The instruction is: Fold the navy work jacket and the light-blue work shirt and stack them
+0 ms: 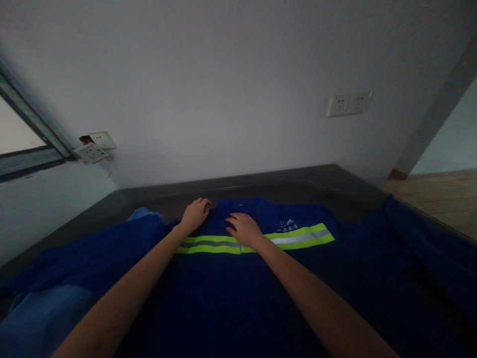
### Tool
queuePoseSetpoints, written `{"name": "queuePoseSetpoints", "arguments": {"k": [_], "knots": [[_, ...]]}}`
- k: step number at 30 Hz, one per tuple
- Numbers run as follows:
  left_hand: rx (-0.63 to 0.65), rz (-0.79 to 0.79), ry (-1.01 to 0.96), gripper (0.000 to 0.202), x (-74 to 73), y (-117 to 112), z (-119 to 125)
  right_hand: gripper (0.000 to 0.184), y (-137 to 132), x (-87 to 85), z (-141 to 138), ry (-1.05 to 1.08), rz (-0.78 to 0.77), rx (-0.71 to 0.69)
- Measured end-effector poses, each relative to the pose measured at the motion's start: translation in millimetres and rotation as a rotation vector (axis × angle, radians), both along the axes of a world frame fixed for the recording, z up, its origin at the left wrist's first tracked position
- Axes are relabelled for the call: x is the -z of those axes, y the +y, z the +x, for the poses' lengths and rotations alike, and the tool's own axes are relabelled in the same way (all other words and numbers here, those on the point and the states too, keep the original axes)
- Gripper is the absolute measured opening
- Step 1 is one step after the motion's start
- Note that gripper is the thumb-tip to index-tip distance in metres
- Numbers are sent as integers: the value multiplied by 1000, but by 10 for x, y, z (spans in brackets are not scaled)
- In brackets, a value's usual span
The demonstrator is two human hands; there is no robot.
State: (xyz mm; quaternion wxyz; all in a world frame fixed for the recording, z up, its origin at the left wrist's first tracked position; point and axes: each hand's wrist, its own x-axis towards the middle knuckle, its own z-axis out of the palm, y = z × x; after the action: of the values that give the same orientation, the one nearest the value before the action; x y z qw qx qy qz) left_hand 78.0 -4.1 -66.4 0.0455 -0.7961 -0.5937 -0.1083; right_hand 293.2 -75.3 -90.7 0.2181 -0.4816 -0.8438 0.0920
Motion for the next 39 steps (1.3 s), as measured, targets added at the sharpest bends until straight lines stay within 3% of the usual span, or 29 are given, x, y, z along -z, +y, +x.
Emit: {"name": "queuePoseSetpoints", "arguments": {"k": [4, 9, 16, 25, 30, 33, 39], "knots": [[184, 100, -114, 29, 212, -113, 107, 38, 4, 9, -3, 5, 5, -6], [242, 46, -138, 36, 489, -105, 79, 37, 3, 17, 4, 15, 13, -2], [244, 6, -212, 38, 411, -3, 81, 38, 14, 21, 14, 28, 27, -21], [255, -122, -33, 44, 459, -62, 139, 37, 14, 29, -2, 21, 30, -10], [214, -88, -279, 69, 461, -48, 148, 37, 18, 33, 0, 11, 31, -10], [255, -75, -404, 73, 436, -59, 161, 37, 25, 40, 3, 4, 32, -11], [304, -201, -350, 65, 356, -77, 197, 38, 38, 52, 4, 2, 37, -18]]}}
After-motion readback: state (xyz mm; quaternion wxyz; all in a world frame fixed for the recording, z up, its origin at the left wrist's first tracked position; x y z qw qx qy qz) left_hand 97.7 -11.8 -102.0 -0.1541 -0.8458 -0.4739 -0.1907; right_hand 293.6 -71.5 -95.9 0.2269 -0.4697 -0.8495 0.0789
